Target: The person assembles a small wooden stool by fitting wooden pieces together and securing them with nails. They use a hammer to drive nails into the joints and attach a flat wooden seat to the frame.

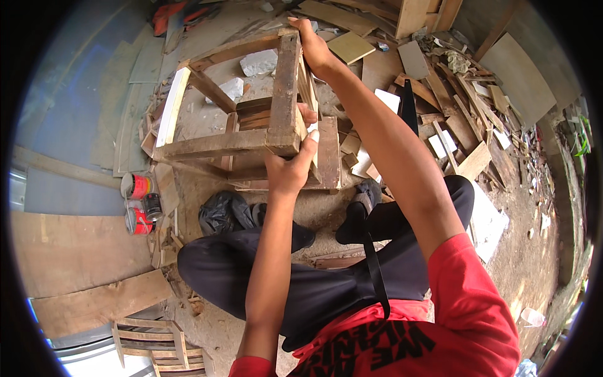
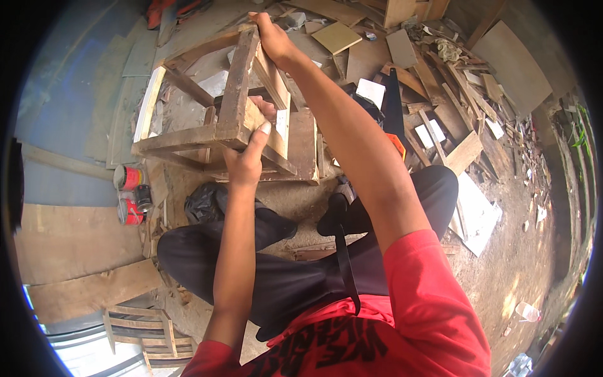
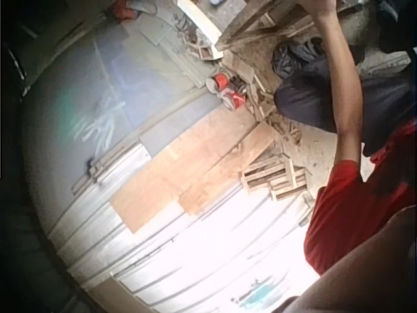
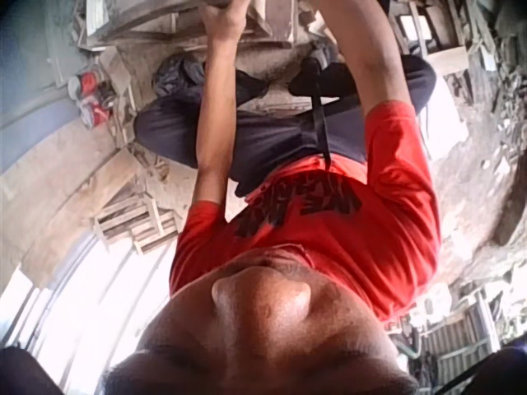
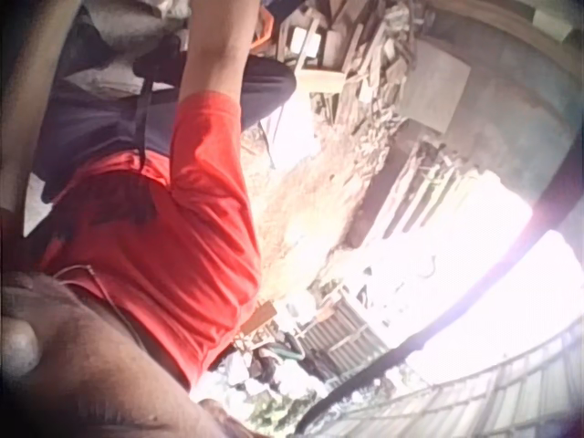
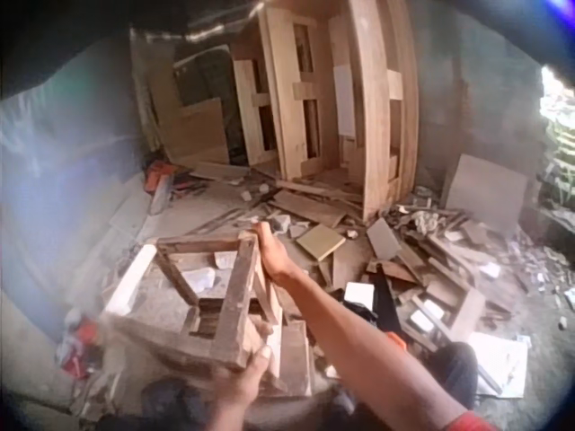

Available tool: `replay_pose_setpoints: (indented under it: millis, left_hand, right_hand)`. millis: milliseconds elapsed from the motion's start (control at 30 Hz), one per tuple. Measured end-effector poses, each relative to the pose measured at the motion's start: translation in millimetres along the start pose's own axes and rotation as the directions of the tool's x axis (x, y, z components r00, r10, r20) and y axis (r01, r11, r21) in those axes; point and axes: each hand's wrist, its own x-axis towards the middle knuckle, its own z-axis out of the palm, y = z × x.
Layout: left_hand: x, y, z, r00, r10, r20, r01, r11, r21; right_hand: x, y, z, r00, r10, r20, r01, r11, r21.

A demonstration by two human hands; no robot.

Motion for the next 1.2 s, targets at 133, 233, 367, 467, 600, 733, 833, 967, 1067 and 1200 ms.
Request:
replay_pose_setpoints:
  millis: [133,233,367,467,600,733,833,967,1067,1200]
  left_hand:
    - [-8.3,-11.6,15.3,0.999,0.038,0.002,-0.038,0.990,0.138]
    - [-11.5,-17.2,18.8,1.000,0.015,-0.020,-0.013,0.995,0.096]
    - [-11.2,-23.0,14.1,0.999,0.038,0.007,-0.039,0.997,0.071]
    - [-8.9,-21.3,9.3,0.998,0.056,0.022,-0.058,0.995,0.079]
    - [-9.7,-16.5,20.3,1.000,0.000,-0.003,0.000,1.000,0.012]
    - [-17.6,-17.7,10.7,0.999,-0.044,0.002,0.043,0.995,0.089]
    - [-13.6,-26.9,0.0,0.996,0.003,0.094,-0.003,1.000,-0.004]
    - [-0.9,-13.8,-4.1,0.985,0.023,0.169,-0.032,0.998,0.046]
    - [6.7,4.7,-5.2,0.957,-0.149,0.248,0.145,0.989,0.037]
    - [5.3,0.2,-3.3,0.960,-0.113,0.255,0.071,0.983,0.171]
  right_hand:
    - [19.6,30.8,-20.2,0.997,0.020,0.074,-0.025,0.998,0.059]
    - [18.2,44.1,-29.0,0.988,0.046,0.146,-0.054,0.997,0.047]
    - [6.7,37.9,-34.4,0.977,0.056,0.205,-0.056,0.998,-0.003]
    - [-28.7,29.4,-24.5,0.993,-0.109,0.054,0.116,0.981,-0.156]
    - [-72.9,44.5,-35.5,0.976,-0.154,-0.153,0.137,0.984,-0.116]
    - [-141.3,45.7,-24.3,0.972,-0.110,-0.206,0.106,0.994,-0.030]
    - [-180.0,47.7,-10.9,0.962,-0.150,-0.227,0.153,0.988,-0.004]
    - [-204.9,74.9,0.8,0.913,-0.340,-0.227,0.333,0.940,-0.069]
    - [-216.0,95.0,-5.6,0.920,-0.391,-0.018,0.375,0.893,-0.250]
    - [-205.5,95.2,-10.5,0.893,-0.441,0.096,0.448,0.841,-0.303]
